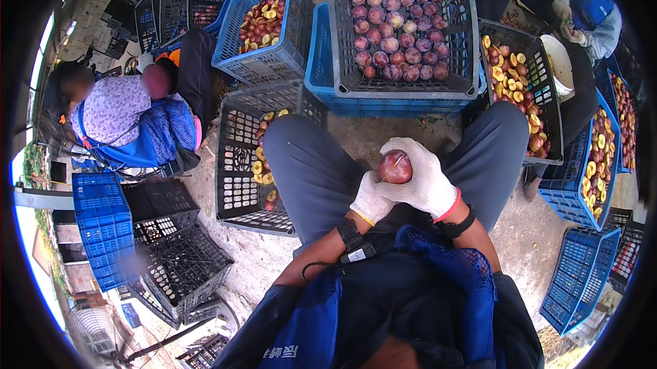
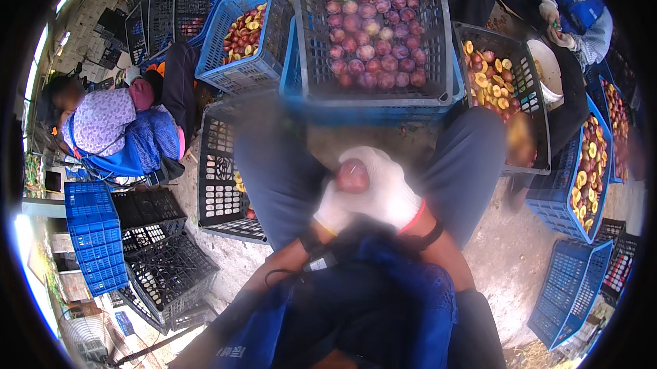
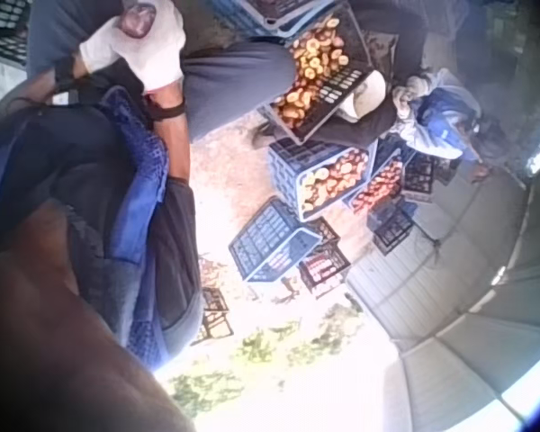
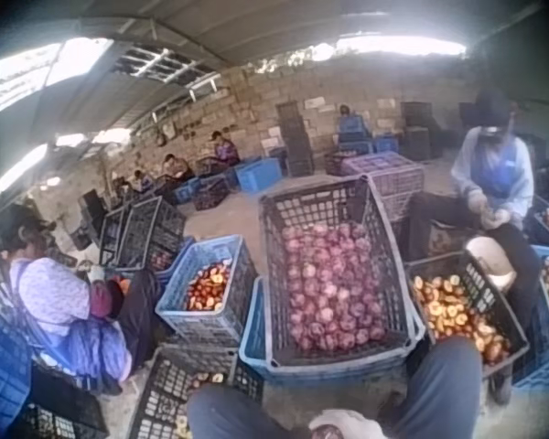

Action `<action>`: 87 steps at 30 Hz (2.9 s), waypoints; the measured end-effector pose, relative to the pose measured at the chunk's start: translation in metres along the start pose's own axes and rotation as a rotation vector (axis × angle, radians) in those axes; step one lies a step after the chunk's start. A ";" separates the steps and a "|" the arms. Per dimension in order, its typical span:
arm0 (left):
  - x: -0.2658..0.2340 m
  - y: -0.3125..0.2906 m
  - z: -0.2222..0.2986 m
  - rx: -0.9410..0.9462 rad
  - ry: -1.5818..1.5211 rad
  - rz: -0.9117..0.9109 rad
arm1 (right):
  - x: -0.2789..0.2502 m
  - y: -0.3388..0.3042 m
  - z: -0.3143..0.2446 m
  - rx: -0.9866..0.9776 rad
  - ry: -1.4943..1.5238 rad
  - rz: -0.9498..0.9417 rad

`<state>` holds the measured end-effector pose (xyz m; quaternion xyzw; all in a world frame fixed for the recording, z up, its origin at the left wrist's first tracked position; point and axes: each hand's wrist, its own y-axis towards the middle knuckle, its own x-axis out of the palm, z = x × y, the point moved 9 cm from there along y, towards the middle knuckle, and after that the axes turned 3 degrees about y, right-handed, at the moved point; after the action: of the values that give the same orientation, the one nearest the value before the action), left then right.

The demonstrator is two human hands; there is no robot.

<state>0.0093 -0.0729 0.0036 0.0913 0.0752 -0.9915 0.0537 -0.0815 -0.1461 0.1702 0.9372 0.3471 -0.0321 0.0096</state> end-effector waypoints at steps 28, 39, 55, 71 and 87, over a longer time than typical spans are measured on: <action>0.007 -0.008 -0.012 -0.139 0.019 -0.038 | -0.038 -0.004 -0.034 -0.259 -0.696 0.094; -0.051 -0.001 0.101 -0.159 -0.227 0.253 | -0.065 0.000 -0.064 -0.231 -0.553 0.137; -0.083 -0.001 0.104 -0.126 -0.233 0.639 | 0.023 0.015 0.044 0.033 0.053 0.353; -0.076 0.045 0.113 0.154 0.328 0.715 | 0.009 0.052 0.108 -0.005 0.424 0.515; -0.050 0.097 0.079 0.423 0.673 0.409 | 0.022 0.067 0.222 0.089 -0.527 0.079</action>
<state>0.0557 -0.1766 0.0765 0.4308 -0.1355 -0.8692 0.2015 -0.0328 -0.1914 -0.0527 0.9089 0.2941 -0.2897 0.0594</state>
